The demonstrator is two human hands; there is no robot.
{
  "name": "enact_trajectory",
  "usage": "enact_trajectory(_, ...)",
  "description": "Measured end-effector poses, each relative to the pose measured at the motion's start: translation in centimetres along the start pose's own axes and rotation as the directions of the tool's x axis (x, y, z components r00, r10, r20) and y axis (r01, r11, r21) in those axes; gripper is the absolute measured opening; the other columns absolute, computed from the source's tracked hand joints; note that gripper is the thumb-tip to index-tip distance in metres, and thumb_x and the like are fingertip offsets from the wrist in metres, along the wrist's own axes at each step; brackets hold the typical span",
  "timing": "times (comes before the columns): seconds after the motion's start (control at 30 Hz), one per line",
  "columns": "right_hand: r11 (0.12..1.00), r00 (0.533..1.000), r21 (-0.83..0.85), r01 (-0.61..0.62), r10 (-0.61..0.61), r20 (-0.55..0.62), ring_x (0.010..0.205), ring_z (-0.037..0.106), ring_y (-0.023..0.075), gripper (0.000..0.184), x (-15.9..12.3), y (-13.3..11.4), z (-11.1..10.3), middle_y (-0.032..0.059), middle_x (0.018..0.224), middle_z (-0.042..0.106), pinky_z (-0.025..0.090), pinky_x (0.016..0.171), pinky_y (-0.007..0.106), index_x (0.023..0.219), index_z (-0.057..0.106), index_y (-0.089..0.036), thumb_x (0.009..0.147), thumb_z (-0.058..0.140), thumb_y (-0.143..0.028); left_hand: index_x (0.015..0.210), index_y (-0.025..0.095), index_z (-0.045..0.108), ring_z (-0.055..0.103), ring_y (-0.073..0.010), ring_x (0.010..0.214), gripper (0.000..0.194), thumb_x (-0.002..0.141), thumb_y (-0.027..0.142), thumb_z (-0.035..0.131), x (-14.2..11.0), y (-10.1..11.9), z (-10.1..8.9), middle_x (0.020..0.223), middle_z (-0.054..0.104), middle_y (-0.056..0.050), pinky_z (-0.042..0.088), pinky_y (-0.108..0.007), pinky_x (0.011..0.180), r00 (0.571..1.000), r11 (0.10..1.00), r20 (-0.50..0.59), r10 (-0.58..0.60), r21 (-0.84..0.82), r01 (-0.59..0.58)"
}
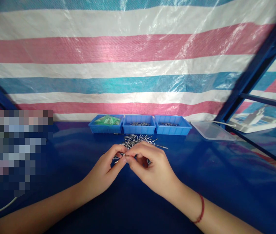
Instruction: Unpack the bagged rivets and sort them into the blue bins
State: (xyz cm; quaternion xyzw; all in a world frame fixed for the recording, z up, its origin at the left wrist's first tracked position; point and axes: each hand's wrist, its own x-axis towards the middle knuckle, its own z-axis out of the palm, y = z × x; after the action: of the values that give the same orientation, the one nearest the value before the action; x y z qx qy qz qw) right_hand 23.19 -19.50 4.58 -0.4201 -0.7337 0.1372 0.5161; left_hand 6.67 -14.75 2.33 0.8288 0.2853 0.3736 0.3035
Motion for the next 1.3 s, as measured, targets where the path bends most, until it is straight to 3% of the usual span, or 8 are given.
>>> enact_trajectory(0.3, 1.0, 1.0, -0.025, -0.006, 0.006, 0.008, 0.052, 0.048, 0.0085, 0.007, 0.0, 0.0, -0.2, 0.0006, 0.068, 0.058, 0.04, 0.046, 0.022, 0.081, 0.065, -0.017, 0.08, 0.059, -0.014, 0.096, 0.021, 0.049, 0.056, -0.0142, 0.086, 0.006, 0.092, 0.021, 0.045, 0.0, -0.3, 0.1, 0.092, 0.058, -0.001, 0.043, -0.027, 0.08, 0.999, 1.0, -0.045, 0.001, -0.011, -0.002)
enact_trajectory(0.53, 0.991, 0.989, -0.019, -0.136, 0.137, 0.052, 0.05, 0.048, 0.0082, 0.007, 0.1, 0.9, 0.0, 0.001, 0.069, 0.058, 0.039, 0.046, 0.022, 0.078, 0.064, -0.016, 0.081, 0.059, -0.021, 0.093, 0.02, 0.048, 0.055, -0.014, 0.086, 0.003, 0.091, 0.021, 0.047, 0.0, 0.3, -0.3, 0.09, 0.055, -0.001, 0.043, -0.027, 0.08, 0.994, 0.996, -0.083, 0.077, 0.041, -0.074)
enact_trajectory(0.63, 0.982, 0.978, -0.009, -0.189, 0.189, 0.089, 0.051, 0.049, 0.0097, 0.013, 0.2, 1.6, 0.1, 0.0003, 0.065, 0.058, 0.039, 0.047, 0.023, 0.079, 0.065, -0.017, 0.082, 0.058, -0.028, 0.105, 0.019, 0.045, 0.055, -0.0169, 0.095, 0.015, 0.09, 0.022, 0.048, 0.0, 0.6, -0.5, 0.099, 0.056, -0.005, 0.044, -0.031, 0.086, 0.989, 0.98, -0.045, 0.14, 0.147, -0.132)
enact_trajectory(0.77, 0.951, 0.945, 0.008, -0.309, 0.308, -0.11, 0.052, 0.049, 0.0109, 0.023, 0.9, 3.4, -1.1, 0.0011, 0.065, 0.06, 0.039, 0.048, 0.024, 0.077, 0.064, -0.017, 0.081, 0.057, -0.038, 0.122, 0.02, 0.04, 0.049, -0.0235, 0.113, 0.034, 0.09, 0.024, 0.048, 0.2, 0.2, -1.0, 0.118, 0.053, -0.011, 0.039, -0.042, 0.096, 0.985, 0.904, 0.022, 0.171, 0.393, -0.166)
enact_trajectory(0.97, 0.831, 0.727, 0.057, -0.553, 0.515, -0.454, 0.04, 0.044, 0.0112, 0.027, 2.6, 8.0, -5.4, -0.0024, 0.047, 0.051, 0.034, 0.041, 0.024, 0.067, 0.06, -0.017, 0.074, 0.06, -0.044, 0.101, 0.021, 0.058, 0.049, -0.0256, 0.112, 0.017, 0.086, 0.02, 0.05, 0.4, -1.0, -1.5, 0.117, 0.055, -0.008, 0.042, -0.045, 0.089, 0.981, 0.809, 0.17, 0.09, 0.563, -0.172)
enact_trajectory(1.03, 0.804, 0.69, 0.008, -0.595, 0.516, -0.508, 0.041, 0.045, 0.0131, 0.029, 2.8, 9.3, -6.7, -0.0017, 0.045, 0.051, 0.036, 0.043, 0.026, 0.067, 0.061, -0.018, 0.074, 0.06, -0.046, 0.098, 0.022, 0.059, 0.048, -0.0257, 0.113, 0.016, 0.085, 0.02, 0.051, 0.4, -1.1, -1.6, 0.117, 0.055, -0.007, 0.042, -0.045, 0.089, 0.98, 0.802, 0.188, 0.072, 0.573, -0.169)
enact_trajectory(1.17, 0.79, 0.699, -0.12, -0.602, 0.448, -0.557, 0.046, 0.051, 0.0166, 0.037, 2.8, 10.5, -8.1, 0.0011, 0.047, 0.055, 0.039, 0.049, 0.029, 0.07, 0.065, -0.016, 0.076, 0.055, -0.051, 0.094, 0.023, 0.062, 0.048, -0.0254, 0.113, 0.012, 0.086, 0.022, 0.052, 0.4, -1.1, -1.7, 0.116, 0.056, -0.006, 0.042, -0.044, 0.088, 0.976, 0.798, 0.214, 0.051, 0.579, -0.168)
enact_trajectory(1.3, 0.812, 0.748, -0.16, -0.562, 0.415, -0.518, 0.045, 0.049, 0.0149, 0.035, 2.8, 9.4, -7.5, 0.0006, 0.049, 0.056, 0.038, 0.047, 0.027, 0.072, 0.064, -0.016, 0.079, 0.052, -0.048, 0.088, 0.023, 0.063, 0.047, -0.0239, 0.113, 0.014, 0.09, 0.024, 0.049, 0.4, -1.3, -1.7, 0.116, 0.056, -0.004, 0.04, -0.043, 0.09, 0.97, 0.791, 0.23, 0.078, 0.578, -0.201)
